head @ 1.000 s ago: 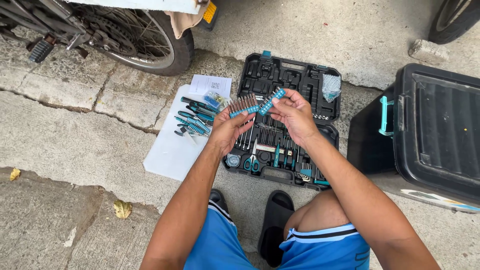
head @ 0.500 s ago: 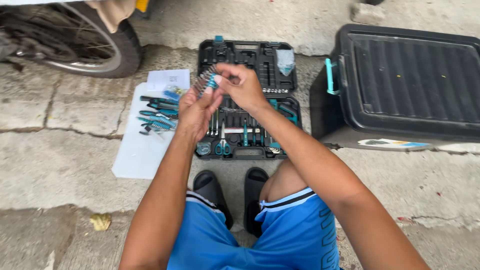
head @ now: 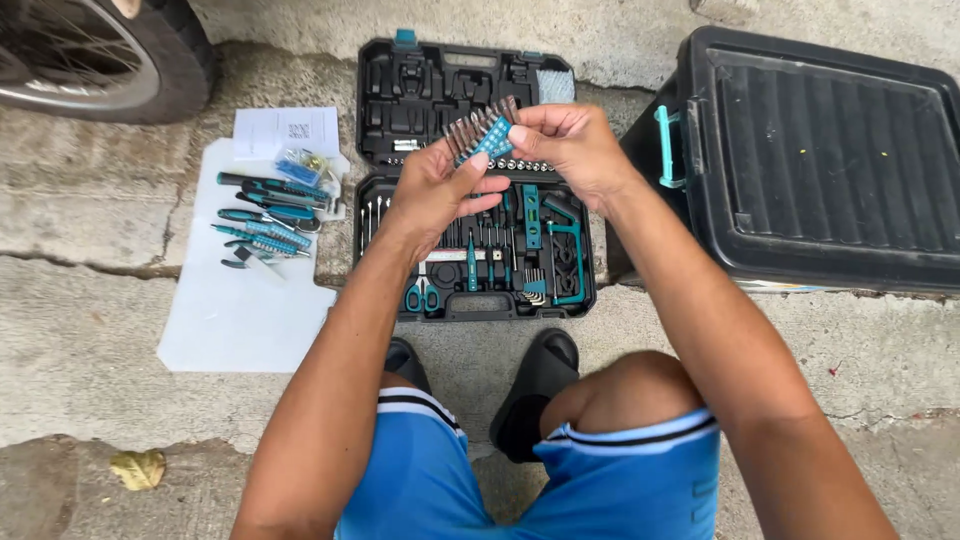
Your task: Organize screwdriver bits, sockets, and hardware into a tool kit case.
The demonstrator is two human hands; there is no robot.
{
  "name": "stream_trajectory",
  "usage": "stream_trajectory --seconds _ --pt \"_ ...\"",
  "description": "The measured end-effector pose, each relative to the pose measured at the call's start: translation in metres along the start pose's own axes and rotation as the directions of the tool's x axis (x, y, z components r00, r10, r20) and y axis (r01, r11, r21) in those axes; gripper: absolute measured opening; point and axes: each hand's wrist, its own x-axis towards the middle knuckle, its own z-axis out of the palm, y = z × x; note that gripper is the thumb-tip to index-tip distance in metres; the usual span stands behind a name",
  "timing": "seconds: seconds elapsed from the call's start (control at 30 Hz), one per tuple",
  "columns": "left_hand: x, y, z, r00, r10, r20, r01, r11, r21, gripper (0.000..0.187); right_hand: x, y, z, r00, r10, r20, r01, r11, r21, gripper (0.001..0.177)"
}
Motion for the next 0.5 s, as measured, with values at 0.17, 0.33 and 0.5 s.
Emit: stream_trajectory --seconds 0.17,0.33,0.5 --pt "0.028 -0.023 -0.030 0.985 -0.088 -0.151 0.093 0.995 0.028 0.034 0.041 0.023 -0.018 0.997 -0.078 0.001 0.078 0.990 -0.120 0.024" --pt "0.012 -0.024 -0.050 0.949 -0.056 -0.310 0.153 0.943 0.297 0.036 0.103 0.087 -0.072 0.975 -0.167 -0.150 0.120 0.952 -0.282 0.018" --pt "-0.003 -0.011 -0.059 0.931 -0.009 -0.365 0.227 0.797 0.560 0.038 0.159 0.245 -0.148 0.811 0.116 -0.573 -0.278 0.939 -0.203 0.015"
